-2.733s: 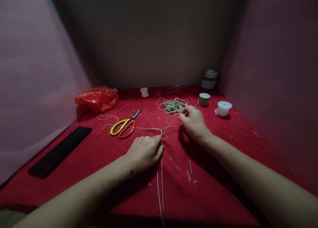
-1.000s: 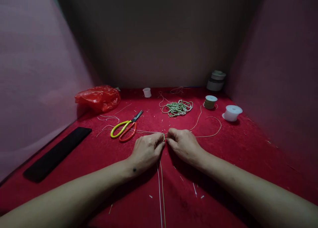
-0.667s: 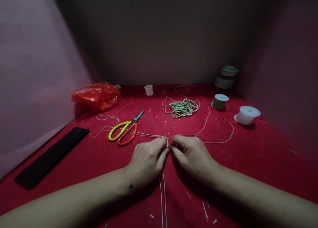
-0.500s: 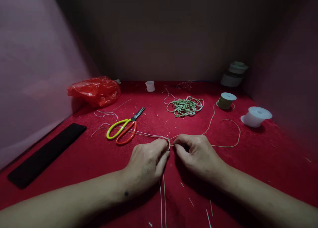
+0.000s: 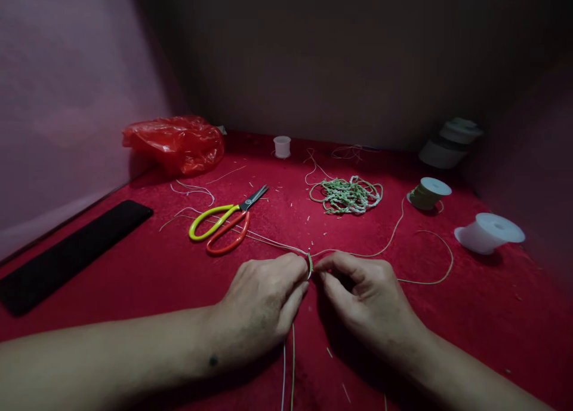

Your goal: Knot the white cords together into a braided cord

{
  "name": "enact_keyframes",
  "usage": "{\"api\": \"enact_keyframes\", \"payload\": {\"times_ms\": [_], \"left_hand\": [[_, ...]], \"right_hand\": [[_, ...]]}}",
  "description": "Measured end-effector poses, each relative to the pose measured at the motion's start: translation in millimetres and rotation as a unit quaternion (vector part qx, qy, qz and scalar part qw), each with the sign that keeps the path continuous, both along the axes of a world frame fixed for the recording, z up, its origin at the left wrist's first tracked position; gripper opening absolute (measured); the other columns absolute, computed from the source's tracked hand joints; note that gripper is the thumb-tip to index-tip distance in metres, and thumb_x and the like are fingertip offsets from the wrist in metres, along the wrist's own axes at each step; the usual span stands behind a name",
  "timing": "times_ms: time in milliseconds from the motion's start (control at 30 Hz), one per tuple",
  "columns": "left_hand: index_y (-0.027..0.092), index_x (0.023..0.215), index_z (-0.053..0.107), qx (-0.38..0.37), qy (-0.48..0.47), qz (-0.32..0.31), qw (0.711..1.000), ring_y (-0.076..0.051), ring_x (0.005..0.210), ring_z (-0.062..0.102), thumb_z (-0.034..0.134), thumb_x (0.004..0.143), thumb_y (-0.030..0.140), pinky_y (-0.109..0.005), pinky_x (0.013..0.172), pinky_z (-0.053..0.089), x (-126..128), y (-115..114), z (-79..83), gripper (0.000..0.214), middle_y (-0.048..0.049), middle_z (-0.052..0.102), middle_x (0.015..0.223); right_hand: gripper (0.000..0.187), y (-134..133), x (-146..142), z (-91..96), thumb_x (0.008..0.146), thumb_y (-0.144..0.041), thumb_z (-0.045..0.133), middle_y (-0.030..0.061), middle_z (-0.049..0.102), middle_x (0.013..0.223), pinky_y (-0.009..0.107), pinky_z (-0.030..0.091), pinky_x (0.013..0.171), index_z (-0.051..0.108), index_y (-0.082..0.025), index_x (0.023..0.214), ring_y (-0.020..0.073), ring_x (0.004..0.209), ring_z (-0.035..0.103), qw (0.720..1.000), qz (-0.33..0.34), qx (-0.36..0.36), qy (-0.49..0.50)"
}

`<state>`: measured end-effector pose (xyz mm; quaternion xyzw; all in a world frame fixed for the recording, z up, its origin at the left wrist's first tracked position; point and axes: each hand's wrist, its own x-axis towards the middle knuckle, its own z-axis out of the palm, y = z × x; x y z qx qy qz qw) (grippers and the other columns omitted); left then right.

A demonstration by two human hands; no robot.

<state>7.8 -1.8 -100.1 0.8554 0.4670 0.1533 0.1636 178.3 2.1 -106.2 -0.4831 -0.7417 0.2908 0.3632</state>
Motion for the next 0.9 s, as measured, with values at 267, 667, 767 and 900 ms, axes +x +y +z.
{"api": "enact_keyframes", "payload": {"times_ms": [267,667,767,900], "left_hand": [[0.02,0.069,0.043,0.006,0.009,0.004,1.0,-0.01,0.053,0.041,0.039,0.085,0.021,-0.024,0.052,0.028,-0.2,2.1,-0.6,0.016,0.002,0.05,0.063],[0.02,0.072,0.045,0.021,0.007,0.0,1.0,-0.01,0.052,0.042,0.039,0.085,0.02,-0.025,0.051,0.027,-0.6,0.1,-0.1,0.014,0.0026,0.05,0.062],[0.02,0.073,0.046,0.016,0.011,0.001,1.0,-0.01,0.053,0.043,0.039,0.085,0.02,-0.025,0.051,0.027,-0.2,0.9,0.2,0.014,0.002,0.051,0.063],[0.02,0.075,0.047,0.008,0.019,0.005,1.0,-0.01,0.053,0.044,0.038,0.086,0.021,-0.025,0.051,0.027,0.2,1.5,0.4,0.014,0.0015,0.052,0.064]], "right_hand": [[0.02,0.9,-0.6,0.2,0.071,-0.006,0.049,-0.0007,0.065,0.063,0.021,0.045,0.058,0.064,-0.019,0.069,0.0122,0.058,0.059,1.0,0.013,-0.021,0.005],[0.028,0.7,-0.4,-0.2,0.074,-0.005,0.049,-0.0021,0.065,0.065,0.021,0.048,0.061,0.068,-0.021,0.084,0.0121,0.062,0.061,0.999,0.018,-0.022,0.031],[0.027,0.8,-0.6,0.0,0.073,-0.005,0.049,-0.0016,0.066,0.066,0.021,0.048,0.061,0.069,-0.021,0.083,0.0123,0.062,0.061,0.999,0.02,-0.017,0.027],[0.026,1.1,-0.4,-0.8,0.074,-0.007,0.049,-0.001,0.067,0.066,0.021,0.049,0.061,0.069,-0.021,0.083,0.0132,0.062,0.062,0.999,0.018,-0.015,0.027]]}}
